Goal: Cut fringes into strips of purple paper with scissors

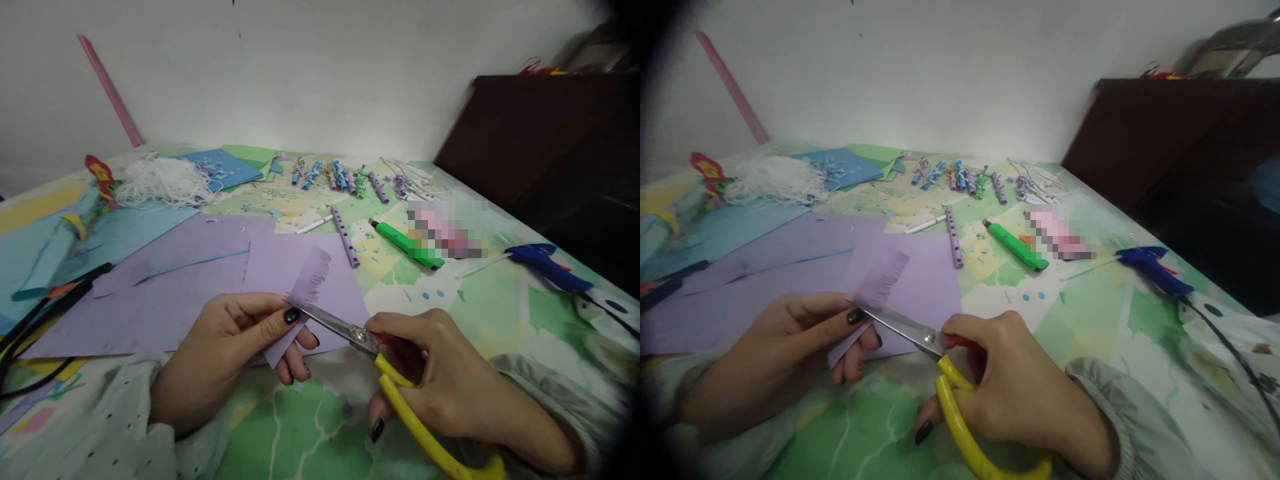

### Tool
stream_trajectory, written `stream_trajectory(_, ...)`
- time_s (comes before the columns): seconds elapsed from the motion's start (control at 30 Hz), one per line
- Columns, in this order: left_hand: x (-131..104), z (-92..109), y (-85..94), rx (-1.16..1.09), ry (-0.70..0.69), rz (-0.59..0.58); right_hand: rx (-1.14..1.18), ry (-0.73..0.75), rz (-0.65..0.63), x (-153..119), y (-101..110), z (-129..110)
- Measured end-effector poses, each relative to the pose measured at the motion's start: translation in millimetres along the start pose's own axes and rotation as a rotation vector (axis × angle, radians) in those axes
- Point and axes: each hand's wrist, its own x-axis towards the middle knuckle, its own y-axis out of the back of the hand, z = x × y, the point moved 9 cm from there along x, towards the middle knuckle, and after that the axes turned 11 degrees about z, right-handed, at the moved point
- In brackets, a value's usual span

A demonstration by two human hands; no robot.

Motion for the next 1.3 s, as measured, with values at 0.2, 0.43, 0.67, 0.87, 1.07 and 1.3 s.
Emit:
stream_trajectory(0.2, 0.7, -0.2, 0.5, 0.002, -0.001, -0.002, -0.034, 0.028, 0.027, 2.9, 2.7, -1.2)
stream_trajectory(0.43, -1.4, 0.4, 0.3, 0.004, 0.003, 0.004, -0.052, 0.022, 0.025, 2.0, 3.3, -1.3)
stream_trajectory(0.67, 0.6, 0.1, 0.8, 0.000, -0.001, 0.000, -0.058, 0.033, 0.029, 2.6, 3.6, -0.8)
stream_trajectory(0.87, -1.4, -0.7, 1.7, 0.003, -0.004, -0.005, 0.004, -0.024, -0.021, 0.4, -1.9, 4.0)
stream_trajectory(1.07, -0.6, 0.4, 1.1, -0.019, -0.012, -0.003, 0.036, -0.022, -0.050, -2.2, -5.3, 3.4)
stream_trajectory(1.3, -0.1, -1.0, 2.5, -0.015, -0.010, 0.005, 0.026, 0.001, -0.037, 0.0, -4.2, 0.9)
